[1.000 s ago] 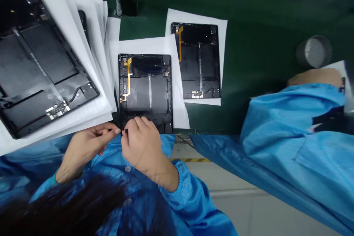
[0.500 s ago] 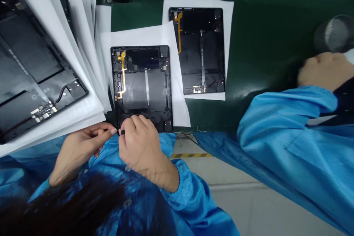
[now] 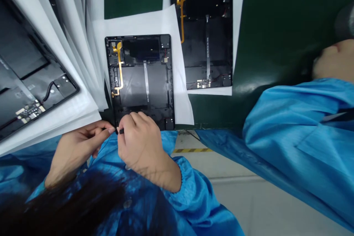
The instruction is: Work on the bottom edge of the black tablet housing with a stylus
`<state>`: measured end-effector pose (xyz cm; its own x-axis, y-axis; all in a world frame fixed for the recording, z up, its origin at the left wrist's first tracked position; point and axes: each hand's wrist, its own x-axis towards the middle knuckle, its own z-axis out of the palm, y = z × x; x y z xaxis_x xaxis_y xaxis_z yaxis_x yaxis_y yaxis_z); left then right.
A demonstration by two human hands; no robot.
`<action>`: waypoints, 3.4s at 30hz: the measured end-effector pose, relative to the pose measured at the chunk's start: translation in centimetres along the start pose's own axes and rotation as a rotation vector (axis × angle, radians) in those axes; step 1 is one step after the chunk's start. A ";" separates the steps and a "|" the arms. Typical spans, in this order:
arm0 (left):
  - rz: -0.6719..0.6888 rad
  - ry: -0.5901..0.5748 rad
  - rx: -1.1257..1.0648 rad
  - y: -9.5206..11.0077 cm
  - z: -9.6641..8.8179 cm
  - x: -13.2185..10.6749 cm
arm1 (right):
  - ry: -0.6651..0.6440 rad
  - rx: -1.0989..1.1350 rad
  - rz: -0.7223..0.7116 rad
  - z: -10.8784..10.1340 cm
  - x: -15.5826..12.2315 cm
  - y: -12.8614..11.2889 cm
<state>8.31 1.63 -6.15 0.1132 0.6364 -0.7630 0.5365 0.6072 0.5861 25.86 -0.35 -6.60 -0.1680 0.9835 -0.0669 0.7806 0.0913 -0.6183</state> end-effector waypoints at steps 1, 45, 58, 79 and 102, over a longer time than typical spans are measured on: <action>-0.001 0.001 0.003 0.0 0.0 0.0 | -0.004 0.002 0.004 0.0 0.0 0.1; -0.013 0.084 -0.025 0.5 0.6 0.0 | 0.354 0.253 -0.066 -0.5 -2.8 2.7; -0.026 0.008 -0.007 0.1 0.4 0.4 | 0.434 0.465 -0.242 3.4 -2.7 1.4; -0.107 0.034 0.039 0.1 0.5 0.4 | 0.425 0.320 -0.291 4.5 -2.9 1.8; -0.002 0.009 -0.037 0.1 0.4 0.4 | 0.448 0.278 -0.234 2.5 -3.3 2.2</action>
<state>8.72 1.77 -6.56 0.1046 0.6389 -0.7622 0.5050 0.6261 0.5941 26.62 -3.82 -9.66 0.0017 0.9176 0.3976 0.5558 0.3297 -0.7632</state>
